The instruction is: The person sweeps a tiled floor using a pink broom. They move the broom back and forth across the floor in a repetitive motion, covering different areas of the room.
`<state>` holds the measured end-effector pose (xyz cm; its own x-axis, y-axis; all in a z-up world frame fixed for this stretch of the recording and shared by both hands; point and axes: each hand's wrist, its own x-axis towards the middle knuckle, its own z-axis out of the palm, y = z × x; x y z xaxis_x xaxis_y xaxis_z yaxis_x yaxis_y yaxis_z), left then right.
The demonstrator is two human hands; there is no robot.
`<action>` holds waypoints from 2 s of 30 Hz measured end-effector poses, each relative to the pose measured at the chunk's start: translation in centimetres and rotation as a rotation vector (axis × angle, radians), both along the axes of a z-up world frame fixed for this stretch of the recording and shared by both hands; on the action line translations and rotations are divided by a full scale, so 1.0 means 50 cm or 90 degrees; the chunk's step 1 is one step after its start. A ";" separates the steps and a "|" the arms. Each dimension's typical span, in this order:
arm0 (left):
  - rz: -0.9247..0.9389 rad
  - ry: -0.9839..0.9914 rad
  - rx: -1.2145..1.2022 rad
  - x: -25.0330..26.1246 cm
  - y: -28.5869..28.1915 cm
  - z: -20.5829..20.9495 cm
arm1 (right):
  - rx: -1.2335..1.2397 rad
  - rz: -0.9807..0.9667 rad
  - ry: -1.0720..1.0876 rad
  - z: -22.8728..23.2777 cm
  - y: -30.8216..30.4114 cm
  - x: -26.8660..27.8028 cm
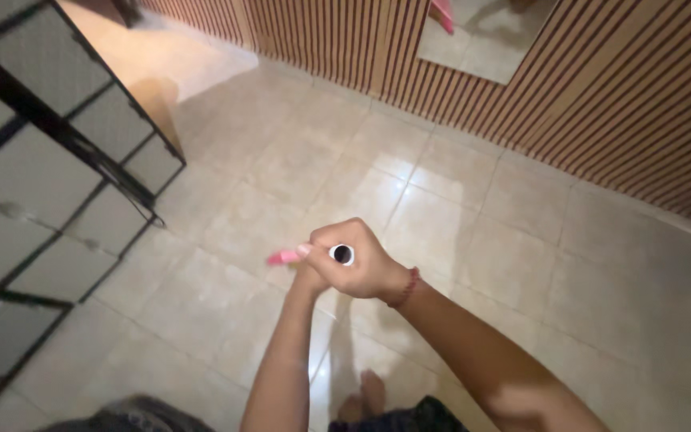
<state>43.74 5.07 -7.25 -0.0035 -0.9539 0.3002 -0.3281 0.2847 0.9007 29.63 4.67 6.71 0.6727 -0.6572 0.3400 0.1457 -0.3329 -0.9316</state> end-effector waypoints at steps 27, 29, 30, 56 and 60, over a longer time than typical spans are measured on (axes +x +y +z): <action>0.090 0.123 0.090 0.134 -0.006 -0.122 | -0.068 0.038 -0.066 0.017 -0.019 0.125; 0.032 0.213 0.029 0.172 0.025 -0.187 | -0.177 0.057 -0.089 -0.012 0.009 0.169; 0.023 0.216 -0.015 0.189 0.044 -0.207 | -0.224 0.082 -0.079 -0.019 0.022 0.174; 0.046 -0.025 -0.014 0.440 0.125 -0.096 | -0.064 -0.031 0.000 0.079 0.128 0.402; 0.007 -0.022 0.064 0.462 0.118 -0.256 | -0.124 0.053 0.007 -0.031 0.162 0.384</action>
<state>66.82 10.95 -20.03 -0.0014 -0.9792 0.2029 -0.3621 0.1896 0.9126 48.84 12.76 5.14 0.7259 -0.5221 0.4477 0.1708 -0.4938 -0.8527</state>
